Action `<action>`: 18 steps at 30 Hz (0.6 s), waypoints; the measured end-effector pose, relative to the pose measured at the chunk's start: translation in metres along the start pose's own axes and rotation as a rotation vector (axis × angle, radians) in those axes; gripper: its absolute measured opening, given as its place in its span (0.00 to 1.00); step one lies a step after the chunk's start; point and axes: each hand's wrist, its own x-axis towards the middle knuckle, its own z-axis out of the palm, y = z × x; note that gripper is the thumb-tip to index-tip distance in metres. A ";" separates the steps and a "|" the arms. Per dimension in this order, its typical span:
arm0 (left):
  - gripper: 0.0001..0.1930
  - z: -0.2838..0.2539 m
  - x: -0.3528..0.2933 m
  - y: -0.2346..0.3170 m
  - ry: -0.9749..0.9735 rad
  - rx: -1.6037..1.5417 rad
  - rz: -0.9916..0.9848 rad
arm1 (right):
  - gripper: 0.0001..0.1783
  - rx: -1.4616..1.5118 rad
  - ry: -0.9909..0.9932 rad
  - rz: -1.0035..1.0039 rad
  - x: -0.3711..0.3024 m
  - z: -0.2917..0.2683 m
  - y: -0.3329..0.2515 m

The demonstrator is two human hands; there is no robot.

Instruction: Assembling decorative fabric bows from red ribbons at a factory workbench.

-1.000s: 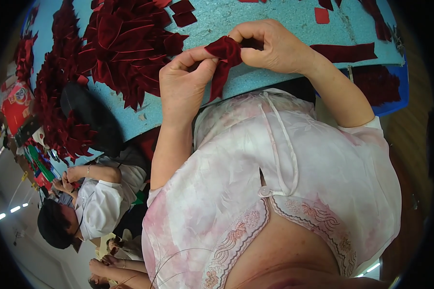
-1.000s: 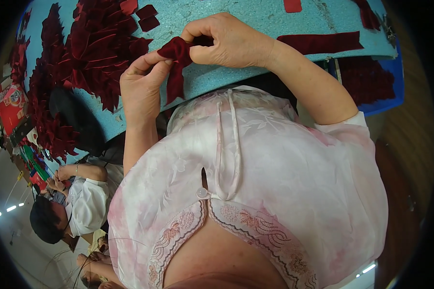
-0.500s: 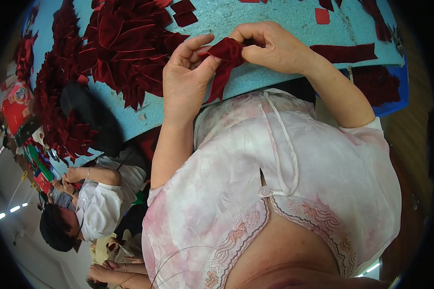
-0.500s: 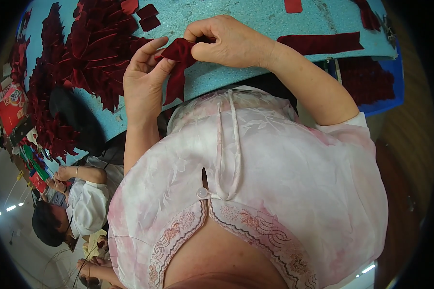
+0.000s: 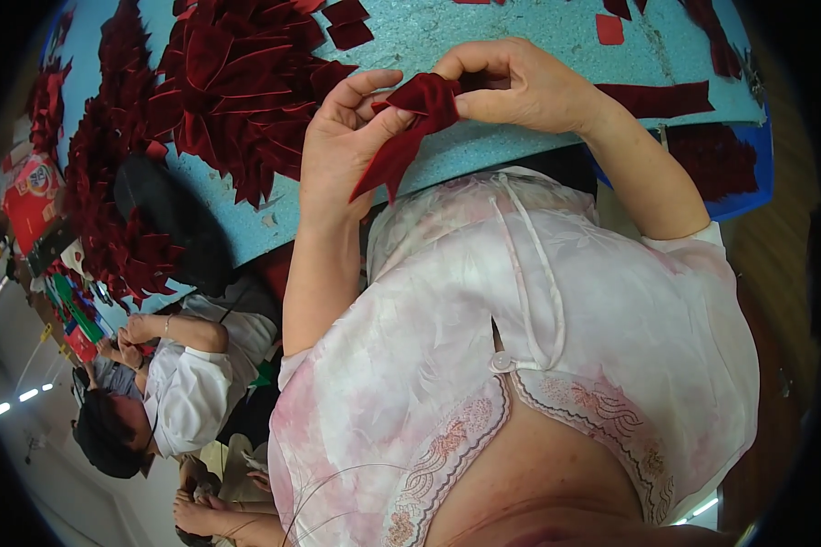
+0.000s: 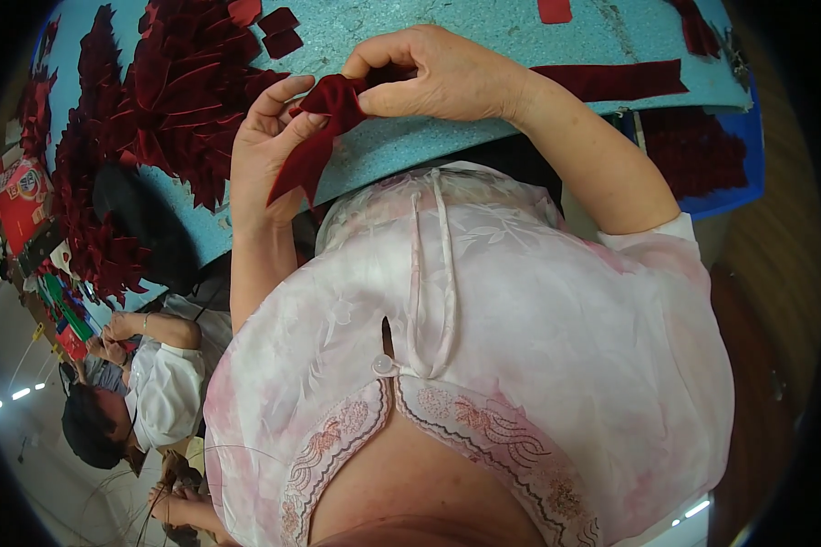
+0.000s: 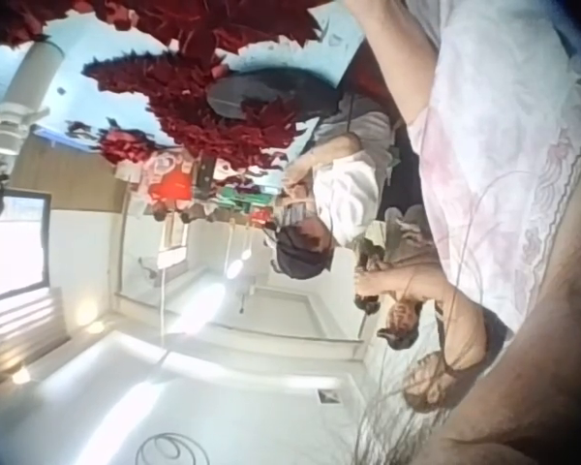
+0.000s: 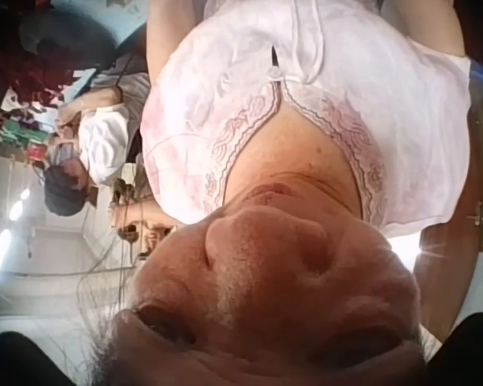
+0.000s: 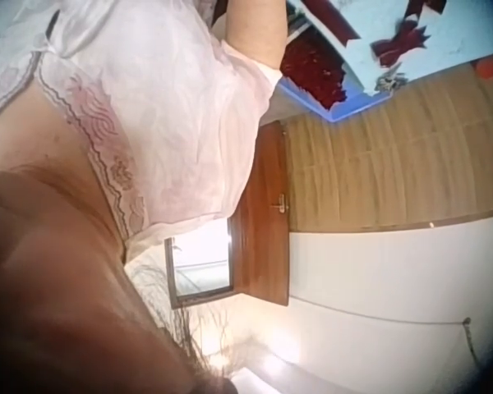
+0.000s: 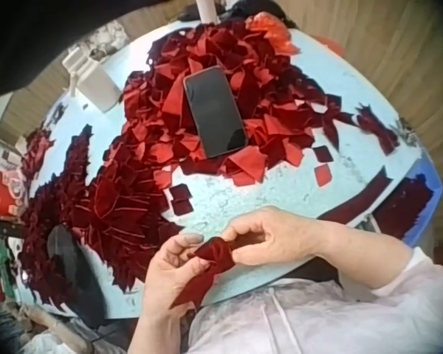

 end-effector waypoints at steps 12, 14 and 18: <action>0.17 0.004 -0.002 -0.002 -0.074 -0.019 0.011 | 0.09 -0.248 -0.363 0.072 0.008 -0.020 -0.006; 0.17 0.001 0.000 -0.005 -0.063 -0.032 0.038 | 0.10 0.026 -0.240 0.109 0.001 -0.011 -0.004; 0.17 0.001 0.001 -0.006 -0.034 -0.061 0.092 | 0.11 0.148 -0.171 0.121 -0.002 -0.003 -0.003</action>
